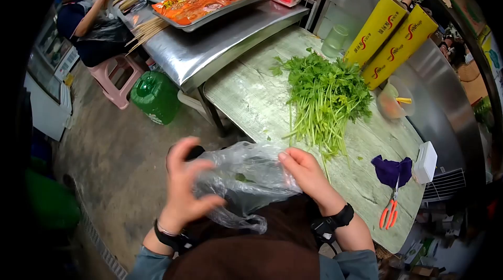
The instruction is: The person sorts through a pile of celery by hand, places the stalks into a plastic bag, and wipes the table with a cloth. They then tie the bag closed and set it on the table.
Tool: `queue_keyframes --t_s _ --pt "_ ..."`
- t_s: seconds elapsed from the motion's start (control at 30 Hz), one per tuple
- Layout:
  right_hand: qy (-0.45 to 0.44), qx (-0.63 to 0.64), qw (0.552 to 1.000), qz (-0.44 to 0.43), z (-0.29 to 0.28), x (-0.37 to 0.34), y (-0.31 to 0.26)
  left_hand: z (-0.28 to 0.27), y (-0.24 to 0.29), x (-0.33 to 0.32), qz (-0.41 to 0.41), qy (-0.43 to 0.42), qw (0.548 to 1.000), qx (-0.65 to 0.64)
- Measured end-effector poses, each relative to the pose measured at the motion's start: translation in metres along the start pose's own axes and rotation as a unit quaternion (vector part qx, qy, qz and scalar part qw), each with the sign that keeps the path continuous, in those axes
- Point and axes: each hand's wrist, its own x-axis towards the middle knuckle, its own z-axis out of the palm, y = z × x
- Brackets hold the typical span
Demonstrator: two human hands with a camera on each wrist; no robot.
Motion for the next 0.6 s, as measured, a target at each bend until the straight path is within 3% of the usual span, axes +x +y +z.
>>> queue_keyframes --t_s 0.03,0.07,0.17,0.27,0.37,0.47,0.57,0.6 --pt "-0.018 -0.003 1.000 -0.003 0.004 0.003 -0.004 0.011 0.014 0.004 0.040 -0.073 0.995 0.047" --pt "-0.035 -0.006 0.999 -0.007 0.006 0.004 -0.008 0.027 0.018 0.004 0.013 -0.092 0.991 0.100" --pt "0.007 -0.020 1.000 -0.012 -0.005 -0.005 -0.018 0.049 -0.067 -0.019 0.015 -0.096 0.977 0.192" --pt "0.067 -0.144 0.985 -0.062 -0.033 -0.005 -0.003 0.013 -0.052 -0.009 -0.086 -0.114 0.980 0.142" --pt "0.122 -0.296 0.941 -0.110 -0.034 -0.008 -0.006 -0.014 -0.045 0.002 -0.096 -0.154 0.976 0.125" --pt "0.114 -0.403 0.902 -0.101 -0.024 -0.024 -0.032 -0.037 -0.034 0.000 -0.115 -0.096 0.979 0.139" --pt "0.067 -0.481 0.843 -0.231 -0.028 -0.031 -0.015 -0.047 -0.020 -0.011 -0.103 -0.060 0.972 0.205" --pt "0.103 -0.485 0.826 -0.269 -0.022 -0.035 -0.024 -0.047 -0.010 -0.014 -0.103 -0.072 0.981 0.147"
